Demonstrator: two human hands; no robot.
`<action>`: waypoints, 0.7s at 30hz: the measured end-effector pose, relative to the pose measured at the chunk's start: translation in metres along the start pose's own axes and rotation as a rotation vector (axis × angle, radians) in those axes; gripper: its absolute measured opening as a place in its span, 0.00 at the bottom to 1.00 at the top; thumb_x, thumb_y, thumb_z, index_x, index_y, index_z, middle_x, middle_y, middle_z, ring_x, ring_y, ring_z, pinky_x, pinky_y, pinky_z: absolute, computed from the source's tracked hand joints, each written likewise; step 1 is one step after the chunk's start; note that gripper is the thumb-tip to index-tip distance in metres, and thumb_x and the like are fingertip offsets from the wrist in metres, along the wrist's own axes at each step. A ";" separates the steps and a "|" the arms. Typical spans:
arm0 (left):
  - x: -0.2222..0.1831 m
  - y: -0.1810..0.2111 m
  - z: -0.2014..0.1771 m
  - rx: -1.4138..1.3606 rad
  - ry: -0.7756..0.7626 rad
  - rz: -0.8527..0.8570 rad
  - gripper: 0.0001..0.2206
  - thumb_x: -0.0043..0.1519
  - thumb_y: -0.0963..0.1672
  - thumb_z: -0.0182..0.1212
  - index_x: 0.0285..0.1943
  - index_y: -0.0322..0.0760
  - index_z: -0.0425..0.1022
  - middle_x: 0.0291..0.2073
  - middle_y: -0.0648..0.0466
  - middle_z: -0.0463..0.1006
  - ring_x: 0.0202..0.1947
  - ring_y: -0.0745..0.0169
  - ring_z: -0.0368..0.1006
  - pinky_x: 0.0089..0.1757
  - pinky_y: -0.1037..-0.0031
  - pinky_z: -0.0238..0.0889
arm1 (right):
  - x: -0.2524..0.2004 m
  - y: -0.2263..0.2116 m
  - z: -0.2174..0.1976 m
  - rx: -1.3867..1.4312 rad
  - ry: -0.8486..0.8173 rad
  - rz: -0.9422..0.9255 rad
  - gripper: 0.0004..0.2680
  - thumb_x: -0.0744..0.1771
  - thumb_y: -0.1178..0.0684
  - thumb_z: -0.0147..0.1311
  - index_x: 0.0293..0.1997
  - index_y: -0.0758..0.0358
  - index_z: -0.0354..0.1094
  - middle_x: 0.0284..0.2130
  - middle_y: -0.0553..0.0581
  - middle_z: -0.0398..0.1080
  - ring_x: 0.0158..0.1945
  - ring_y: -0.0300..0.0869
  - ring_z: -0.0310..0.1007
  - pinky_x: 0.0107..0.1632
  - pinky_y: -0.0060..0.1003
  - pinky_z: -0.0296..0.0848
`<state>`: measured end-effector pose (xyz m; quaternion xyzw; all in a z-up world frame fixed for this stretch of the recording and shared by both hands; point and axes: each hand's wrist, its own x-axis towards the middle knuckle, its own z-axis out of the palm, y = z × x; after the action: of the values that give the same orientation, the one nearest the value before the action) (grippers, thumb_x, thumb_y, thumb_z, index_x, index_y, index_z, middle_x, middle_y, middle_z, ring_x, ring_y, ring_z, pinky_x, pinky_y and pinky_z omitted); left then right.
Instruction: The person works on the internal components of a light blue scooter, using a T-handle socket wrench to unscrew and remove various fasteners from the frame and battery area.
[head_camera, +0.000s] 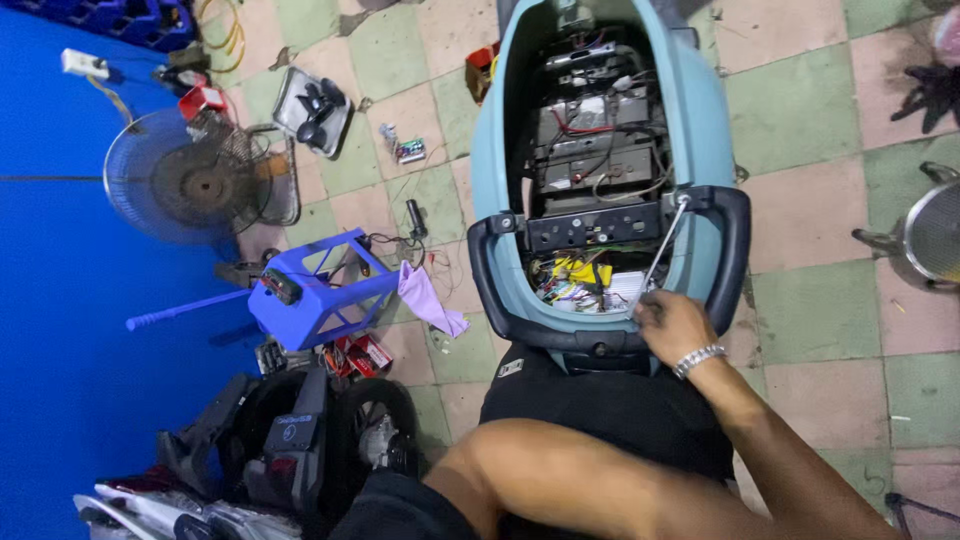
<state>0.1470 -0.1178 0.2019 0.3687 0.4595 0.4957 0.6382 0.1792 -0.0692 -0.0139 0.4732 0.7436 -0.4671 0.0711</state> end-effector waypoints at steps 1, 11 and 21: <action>0.004 -0.009 -0.012 -0.008 0.014 0.021 0.15 0.57 0.42 0.59 0.53 0.34 0.78 0.44 0.45 0.84 0.45 0.51 0.82 0.49 0.66 0.74 | 0.009 0.004 0.001 0.011 -0.007 0.026 0.10 0.65 0.50 0.59 0.46 0.64 0.77 0.38 0.66 0.78 0.43 0.57 0.80 0.49 0.47 0.77; -0.003 -0.166 -0.252 0.124 0.607 -0.537 0.17 0.66 0.49 0.59 0.44 0.29 0.83 0.33 0.48 0.85 0.32 0.62 0.79 0.36 0.68 0.70 | 0.097 -0.045 0.026 0.115 0.006 -0.281 0.10 0.64 0.54 0.58 0.46 0.65 0.77 0.41 0.68 0.77 0.44 0.61 0.77 0.48 0.48 0.74; 0.226 -0.175 -0.282 0.702 1.139 -0.062 0.14 0.60 0.48 0.65 0.37 0.31 0.82 0.24 0.41 0.81 0.25 0.43 0.78 0.34 0.59 0.69 | 0.093 -0.046 -0.067 0.277 0.372 -0.153 0.09 0.67 0.55 0.59 0.51 0.62 0.76 0.38 0.61 0.79 0.39 0.46 0.81 0.45 0.39 0.77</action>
<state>-0.0505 0.0651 -0.0960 0.2217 0.8690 0.4155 0.1522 0.1160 0.0362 0.0009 0.4986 0.7063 -0.4734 -0.1684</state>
